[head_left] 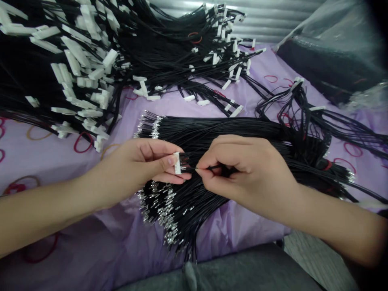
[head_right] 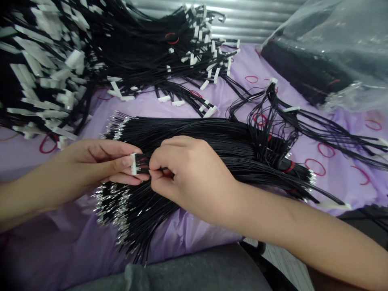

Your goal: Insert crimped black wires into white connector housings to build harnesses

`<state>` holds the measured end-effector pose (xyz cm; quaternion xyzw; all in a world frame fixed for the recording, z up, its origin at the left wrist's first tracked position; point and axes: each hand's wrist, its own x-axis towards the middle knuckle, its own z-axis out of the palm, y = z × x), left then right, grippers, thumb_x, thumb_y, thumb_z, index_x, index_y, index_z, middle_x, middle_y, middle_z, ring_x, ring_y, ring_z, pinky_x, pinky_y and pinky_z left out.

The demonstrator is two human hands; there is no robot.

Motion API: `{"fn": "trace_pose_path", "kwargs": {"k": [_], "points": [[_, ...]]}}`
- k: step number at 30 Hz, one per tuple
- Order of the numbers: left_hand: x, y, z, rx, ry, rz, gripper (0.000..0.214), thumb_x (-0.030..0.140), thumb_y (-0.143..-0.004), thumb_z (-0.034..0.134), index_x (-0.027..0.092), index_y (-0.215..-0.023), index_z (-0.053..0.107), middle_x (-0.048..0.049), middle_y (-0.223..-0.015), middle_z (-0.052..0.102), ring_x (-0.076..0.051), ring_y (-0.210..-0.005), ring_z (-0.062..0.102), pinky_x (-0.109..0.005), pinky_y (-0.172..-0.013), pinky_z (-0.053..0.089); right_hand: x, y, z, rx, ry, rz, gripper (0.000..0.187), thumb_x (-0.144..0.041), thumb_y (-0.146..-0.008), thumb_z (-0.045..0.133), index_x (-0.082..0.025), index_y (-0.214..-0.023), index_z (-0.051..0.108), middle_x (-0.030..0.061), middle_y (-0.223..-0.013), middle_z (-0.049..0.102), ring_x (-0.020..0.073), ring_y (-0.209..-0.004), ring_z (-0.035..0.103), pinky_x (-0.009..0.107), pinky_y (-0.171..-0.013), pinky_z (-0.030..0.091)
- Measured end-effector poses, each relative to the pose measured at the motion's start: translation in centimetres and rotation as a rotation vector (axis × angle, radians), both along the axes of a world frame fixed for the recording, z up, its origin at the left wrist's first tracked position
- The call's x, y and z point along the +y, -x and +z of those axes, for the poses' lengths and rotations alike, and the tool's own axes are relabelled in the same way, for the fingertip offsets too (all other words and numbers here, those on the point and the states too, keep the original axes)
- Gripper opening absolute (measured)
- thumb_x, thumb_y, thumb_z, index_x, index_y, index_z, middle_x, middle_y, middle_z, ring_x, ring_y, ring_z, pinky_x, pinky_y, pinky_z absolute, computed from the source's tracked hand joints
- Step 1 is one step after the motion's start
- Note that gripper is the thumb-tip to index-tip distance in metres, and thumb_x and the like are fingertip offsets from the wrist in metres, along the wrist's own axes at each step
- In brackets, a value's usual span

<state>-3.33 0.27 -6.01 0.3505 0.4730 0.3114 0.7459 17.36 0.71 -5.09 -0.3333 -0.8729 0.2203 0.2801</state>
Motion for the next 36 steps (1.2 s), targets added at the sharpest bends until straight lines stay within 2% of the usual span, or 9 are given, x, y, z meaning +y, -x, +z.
{"fn": "trace_pose_path", "kwargs": {"k": [9, 19, 27, 31, 36], "points": [[0.05, -0.02, -0.11, 0.033, -0.042, -0.011, 0.009, 0.007, -0.08, 0.078, 0.016, -0.079, 0.075, 0.0021, -0.071, 0.078, -0.015, -0.072, 0.078, -0.015, -0.067, 0.064, -0.22, 0.31, 0.0, 0.003, 0.008, -0.054, 0.015, -0.003, -0.076, 0.064, -0.014, -0.066, 0.065, -0.0048, -0.062, 0.057, 0.0048, -0.06, 0.05, 0.018, -0.054, 0.038], [-0.12, -0.07, -0.3, 0.062, -0.087, -0.01, 0.007, 0.01, -0.078, 0.079, 0.016, -0.078, 0.075, 0.0044, -0.067, 0.075, -0.014, -0.068, 0.077, -0.017, -0.068, 0.065, -0.37, 0.39, -0.19, 0.03, 0.035, -0.038, 0.015, -0.003, -0.075, 0.064, -0.014, -0.064, 0.064, -0.0053, -0.061, 0.056, 0.0042, -0.059, 0.05, 0.018, -0.055, 0.038], [0.15, -0.13, 0.33, 0.074, -0.034, -0.004, 0.011, 0.005, -0.081, 0.074, 0.015, -0.077, 0.072, 0.0011, -0.068, 0.077, -0.017, -0.069, 0.078, -0.017, -0.066, 0.064, 0.31, -0.17, -0.3, -0.006, -0.115, 0.08, 0.015, -0.007, -0.084, 0.062, -0.015, -0.072, 0.066, -0.0014, -0.068, 0.062, 0.009, -0.066, 0.052, 0.023, -0.062, 0.043], [0.33, -0.36, 0.43, 0.07, 0.011, 0.013, 0.015, 0.001, -0.082, 0.07, 0.014, -0.076, 0.07, 0.0022, -0.063, 0.075, -0.018, -0.068, 0.078, -0.017, -0.063, 0.064, 0.45, -0.18, -0.45, -0.038, -0.191, 0.111, 0.015, -0.008, -0.087, 0.061, -0.011, -0.075, 0.069, 0.0015, -0.068, 0.063, 0.0108, -0.066, 0.053, 0.027, -0.065, 0.043], [0.23, -0.67, 0.32, 0.089, 0.016, 0.052, 0.019, -0.004, -0.083, 0.064, 0.013, -0.076, 0.07, 0.0022, -0.062, 0.074, -0.016, -0.064, 0.077, -0.017, -0.061, 0.064, 0.25, 0.2, -0.65, -0.069, -0.183, 0.093, 0.015, -0.011, -0.09, 0.061, -0.008, -0.079, 0.072, 0.002, -0.068, 0.062, 0.011, -0.065, 0.052, 0.028, -0.067, 0.042]]}}
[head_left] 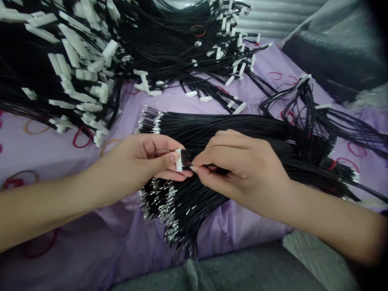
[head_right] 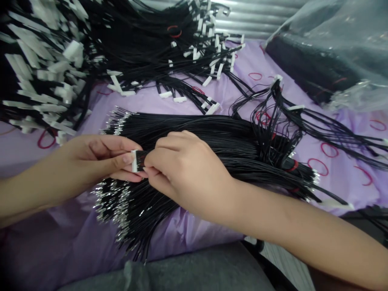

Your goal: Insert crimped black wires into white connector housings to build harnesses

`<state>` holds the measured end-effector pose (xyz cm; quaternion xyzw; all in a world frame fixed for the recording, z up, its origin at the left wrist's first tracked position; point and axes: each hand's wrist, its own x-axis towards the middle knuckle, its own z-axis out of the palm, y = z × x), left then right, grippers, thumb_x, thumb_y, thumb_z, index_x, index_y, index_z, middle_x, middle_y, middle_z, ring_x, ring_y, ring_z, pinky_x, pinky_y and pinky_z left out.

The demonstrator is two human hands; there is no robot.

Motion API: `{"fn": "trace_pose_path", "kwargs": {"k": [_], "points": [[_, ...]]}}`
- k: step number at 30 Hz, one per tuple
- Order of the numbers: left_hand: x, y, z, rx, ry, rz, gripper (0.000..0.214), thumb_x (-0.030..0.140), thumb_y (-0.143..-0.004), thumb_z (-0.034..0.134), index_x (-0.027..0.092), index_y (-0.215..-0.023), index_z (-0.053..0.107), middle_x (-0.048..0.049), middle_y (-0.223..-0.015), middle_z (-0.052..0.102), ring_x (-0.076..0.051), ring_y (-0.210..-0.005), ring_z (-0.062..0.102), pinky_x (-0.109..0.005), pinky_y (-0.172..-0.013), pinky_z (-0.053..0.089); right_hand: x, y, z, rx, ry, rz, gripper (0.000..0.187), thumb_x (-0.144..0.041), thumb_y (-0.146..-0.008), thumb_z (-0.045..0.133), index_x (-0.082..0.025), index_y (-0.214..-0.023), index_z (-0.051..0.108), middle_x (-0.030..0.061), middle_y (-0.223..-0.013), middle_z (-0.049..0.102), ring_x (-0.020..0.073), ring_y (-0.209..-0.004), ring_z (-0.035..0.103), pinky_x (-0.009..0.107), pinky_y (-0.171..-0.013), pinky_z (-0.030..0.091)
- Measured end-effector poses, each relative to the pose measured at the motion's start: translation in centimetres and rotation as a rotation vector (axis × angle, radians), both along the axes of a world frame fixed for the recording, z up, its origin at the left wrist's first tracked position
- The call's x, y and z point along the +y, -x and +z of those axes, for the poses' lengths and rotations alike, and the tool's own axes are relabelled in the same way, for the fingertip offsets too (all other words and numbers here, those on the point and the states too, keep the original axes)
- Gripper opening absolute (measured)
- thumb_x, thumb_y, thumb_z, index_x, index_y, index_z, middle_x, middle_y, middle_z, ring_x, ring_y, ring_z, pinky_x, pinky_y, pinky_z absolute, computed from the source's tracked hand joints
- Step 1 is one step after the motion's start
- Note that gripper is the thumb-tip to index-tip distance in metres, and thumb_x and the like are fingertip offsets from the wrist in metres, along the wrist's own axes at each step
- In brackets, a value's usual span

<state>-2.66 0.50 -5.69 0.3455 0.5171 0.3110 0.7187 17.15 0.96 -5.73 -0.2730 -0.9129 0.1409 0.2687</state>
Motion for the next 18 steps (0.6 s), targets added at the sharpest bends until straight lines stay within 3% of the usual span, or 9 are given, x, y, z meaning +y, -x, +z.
{"fn": "trace_pose_path", "kwargs": {"k": [10, 18], "points": [[-0.2, 0.05, -0.15, 0.006, -0.043, -0.025, 0.017, 0.0, -0.078, 0.066, 0.015, -0.073, 0.072, 0.003, -0.064, 0.074, -0.015, -0.064, 0.076, -0.019, -0.066, 0.064, -0.58, 0.63, 0.23, -0.029, 0.202, -0.137, 0.014, -0.01, -0.085, 0.063, -0.009, -0.073, 0.067, -0.0012, -0.066, 0.055, 0.0091, -0.066, 0.048, 0.024, -0.063, 0.036], [-0.44, 0.02, -0.24, 0.042, -0.086, -0.002, 0.014, 0.004, -0.076, 0.069, 0.016, -0.073, 0.075, 0.0043, -0.063, 0.073, -0.014, -0.063, 0.076, -0.018, -0.066, 0.064, -0.67, 1.0, -0.33, 0.021, 0.202, -0.126, 0.018, -0.009, -0.087, 0.062, -0.009, -0.069, 0.066, -0.0017, -0.064, 0.052, 0.0085, -0.065, 0.046, 0.024, -0.064, 0.035]]}}
